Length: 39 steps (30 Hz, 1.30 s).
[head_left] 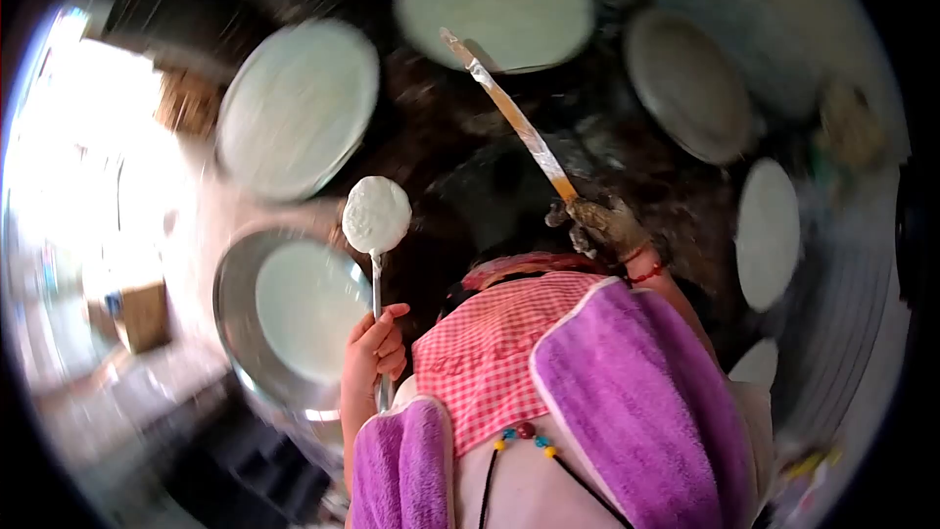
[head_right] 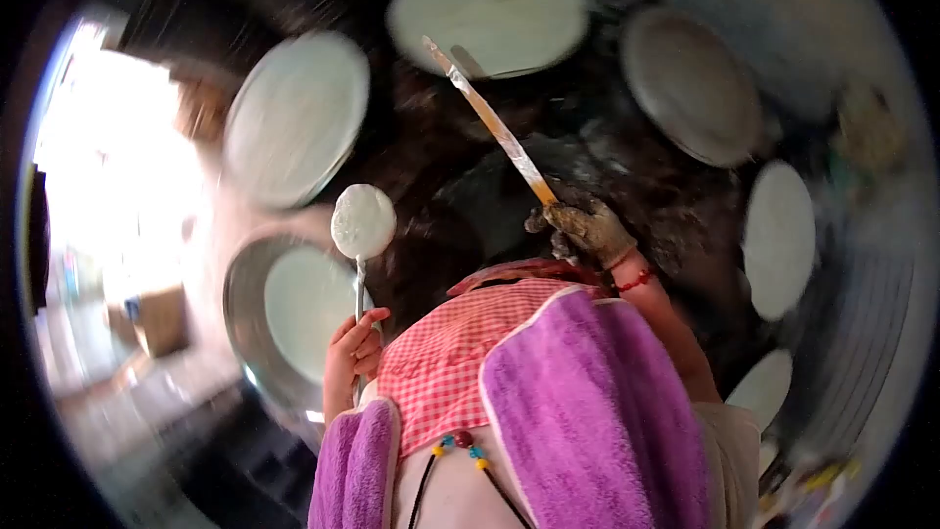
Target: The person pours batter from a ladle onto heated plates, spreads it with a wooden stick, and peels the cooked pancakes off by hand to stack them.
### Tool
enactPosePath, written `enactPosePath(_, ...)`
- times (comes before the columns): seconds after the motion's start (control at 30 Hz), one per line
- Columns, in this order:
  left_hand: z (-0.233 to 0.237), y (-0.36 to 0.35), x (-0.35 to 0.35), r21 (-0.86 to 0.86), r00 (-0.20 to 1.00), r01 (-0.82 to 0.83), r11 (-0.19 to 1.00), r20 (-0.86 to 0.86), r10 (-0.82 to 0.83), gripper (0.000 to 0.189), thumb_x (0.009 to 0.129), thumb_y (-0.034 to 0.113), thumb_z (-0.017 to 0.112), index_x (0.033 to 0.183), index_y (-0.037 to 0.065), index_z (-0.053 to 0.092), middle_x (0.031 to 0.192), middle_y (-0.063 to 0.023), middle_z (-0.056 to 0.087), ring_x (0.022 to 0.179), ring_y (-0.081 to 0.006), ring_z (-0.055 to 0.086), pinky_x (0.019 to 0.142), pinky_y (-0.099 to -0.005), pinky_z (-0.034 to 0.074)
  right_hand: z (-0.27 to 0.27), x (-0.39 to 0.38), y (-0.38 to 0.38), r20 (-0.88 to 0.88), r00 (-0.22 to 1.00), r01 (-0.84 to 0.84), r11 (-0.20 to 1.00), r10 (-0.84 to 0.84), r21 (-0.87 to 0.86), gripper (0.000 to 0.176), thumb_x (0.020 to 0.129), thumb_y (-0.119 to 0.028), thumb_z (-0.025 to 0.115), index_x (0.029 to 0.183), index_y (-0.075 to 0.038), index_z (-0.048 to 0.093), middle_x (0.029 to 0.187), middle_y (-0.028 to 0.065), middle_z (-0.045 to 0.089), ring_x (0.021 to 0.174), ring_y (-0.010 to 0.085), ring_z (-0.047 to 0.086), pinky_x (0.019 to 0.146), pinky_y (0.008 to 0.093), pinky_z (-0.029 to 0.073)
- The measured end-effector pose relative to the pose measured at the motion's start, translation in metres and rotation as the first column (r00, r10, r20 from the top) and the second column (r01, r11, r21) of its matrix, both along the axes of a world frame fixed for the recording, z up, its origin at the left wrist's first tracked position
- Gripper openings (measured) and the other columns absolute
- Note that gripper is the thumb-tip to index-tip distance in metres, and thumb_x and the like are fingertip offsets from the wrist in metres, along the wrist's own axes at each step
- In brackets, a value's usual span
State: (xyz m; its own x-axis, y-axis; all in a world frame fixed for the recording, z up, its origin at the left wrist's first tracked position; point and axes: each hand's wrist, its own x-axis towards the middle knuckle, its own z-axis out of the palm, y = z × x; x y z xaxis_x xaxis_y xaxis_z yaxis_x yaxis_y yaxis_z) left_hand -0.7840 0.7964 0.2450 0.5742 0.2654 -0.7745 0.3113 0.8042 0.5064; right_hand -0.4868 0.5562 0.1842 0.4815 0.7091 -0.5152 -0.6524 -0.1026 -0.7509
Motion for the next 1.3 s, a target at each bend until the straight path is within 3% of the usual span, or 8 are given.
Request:
enactPosePath(0.37, 0.061, 0.040, 0.191, 0.560, 0.674, 0.581, 0.591, 0.076, -0.735, 0.031, 0.098, 0.021, 0.046, 0.116, -0.003, 0.053, 0.055, 0.0049, 0.034, 0.038, -0.0046, 0.030, 0.036, -0.0199, 0.027, -0.043, -0.068, -0.052, 0.000, 0.669, 0.726, 0.654, -0.743, 0.212, 0.029, 0.090, -0.022, 0.059, 0.110, -0.002, 0.055, 0.071, 0.0072, 0.059, 0.039, 0.0087, 0.040, 0.036, 0.0233, 0.033)
enactPosePath(0.47, 0.049, 0.015, 0.232, 0.962, 0.566, 0.265, 0.070, -0.096, -0.819, 0.029, 0.093, 0.014, 0.053, 0.116, -0.003, 0.054, 0.089, -0.0144, 0.064, 0.081, -0.0204, 0.062, 0.075, -0.0289, 0.047, -0.097, -0.072, -0.086, 0.790, 0.595, 0.571, 0.770, -0.151, -0.283, 0.033, 0.091, -0.020, 0.060, 0.119, -0.004, 0.052, 0.098, 0.0074, 0.059, 0.080, 0.0110, 0.058, 0.065, 0.0243, 0.050)
enactPosePath(0.53, 0.041, 0.010, 0.248, 0.980, 0.491, 0.075, -0.182, -0.195, -0.849, 0.029, 0.091, 0.014, 0.055, 0.115, -0.003, 0.055, 0.086, -0.0195, 0.062, 0.078, -0.0221, 0.062, 0.072, -0.0327, 0.048, -0.022, -0.091, -0.052, -0.139, 0.498, 0.828, 0.422, -0.856, 0.370, 0.038, 0.091, -0.013, 0.059, 0.125, -0.002, 0.048, 0.098, 0.0081, 0.060, 0.081, 0.0142, 0.059, 0.069, 0.0276, 0.051)
enactPosePath(0.67, -0.022, -0.002, 0.291, 0.926, 0.375, -0.133, -0.354, -0.284, -0.883, 0.028, 0.091, 0.016, 0.057, 0.111, -0.004, 0.058, 0.079, -0.0148, 0.061, 0.067, -0.0213, 0.060, 0.062, -0.0319, 0.048, -0.029, -0.114, -0.024, -0.079, 0.406, 0.889, 0.374, -0.910, 0.264, 0.047, 0.090, -0.009, 0.060, 0.134, -0.003, 0.045, 0.097, 0.0067, 0.061, 0.076, 0.0132, 0.058, 0.066, 0.0247, 0.049)
enactPosePath(0.77, -0.031, -0.023, 0.308, 0.853, 0.298, 0.515, 0.090, -0.080, -0.951, 0.029, 0.091, 0.016, 0.056, 0.114, -0.002, 0.055, 0.068, -0.0057, 0.053, 0.053, -0.0155, 0.049, 0.050, -0.0294, 0.041, -0.033, -0.136, -0.004, 0.037, 0.417, 0.907, 0.418, -0.908, 0.041, 0.049, 0.089, -0.012, 0.062, 0.135, -0.005, 0.046, 0.095, 0.0063, 0.062, 0.073, 0.0121, 0.057, 0.065, 0.0248, 0.048)
enactPosePath(0.83, -0.027, -0.048, 0.340, 0.268, 0.508, 0.767, 0.583, 0.302, -0.807, 0.029, 0.092, 0.018, 0.054, 0.115, 0.000, 0.051, 0.061, 0.0023, 0.039, 0.046, -0.0091, 0.036, 0.043, -0.0258, 0.031, -0.046, -0.129, -0.007, 0.027, 0.424, 0.905, 0.422, -0.905, -0.049, 0.051, 0.088, -0.016, 0.065, 0.135, -0.007, 0.048, 0.108, 0.0086, 0.063, 0.087, 0.0156, 0.061, 0.076, 0.0280, 0.049)
enactPosePath(0.9, -0.032, -0.052, 0.376, 0.048, 0.585, 0.764, 0.643, 0.370, -0.722, 0.027, 0.095, 0.018, 0.050, 0.114, 0.000, 0.047, 0.061, 0.0025, 0.034, 0.046, -0.0080, 0.030, 0.042, -0.0255, 0.028, -0.064, -0.126, -0.003, 0.519, 0.424, 0.900, 0.411, -0.742, -0.147, 0.051, 0.087, -0.020, 0.066, 0.133, -0.006, 0.049, 0.122, 0.0103, 0.061, 0.107, 0.0181, 0.058, 0.089, 0.0297, 0.046)
enactPosePath(1.3, -0.040, 0.043, 0.366, -0.050, 0.737, 0.507, 0.860, 0.542, -0.404, 0.026, 0.098, 0.023, 0.043, 0.117, 0.005, 0.047, 0.066, 0.0039, 0.032, 0.049, -0.0050, 0.027, 0.044, -0.0205, 0.024, -0.010, 0.021, 0.031, 0.682, 0.723, 0.650, 0.447, -0.114, -0.615, 0.044, 0.088, -0.028, 0.059, 0.125, -0.006, 0.055, 0.102, 0.0203, 0.066, 0.096, 0.0355, 0.063, 0.084, 0.0370, 0.048)
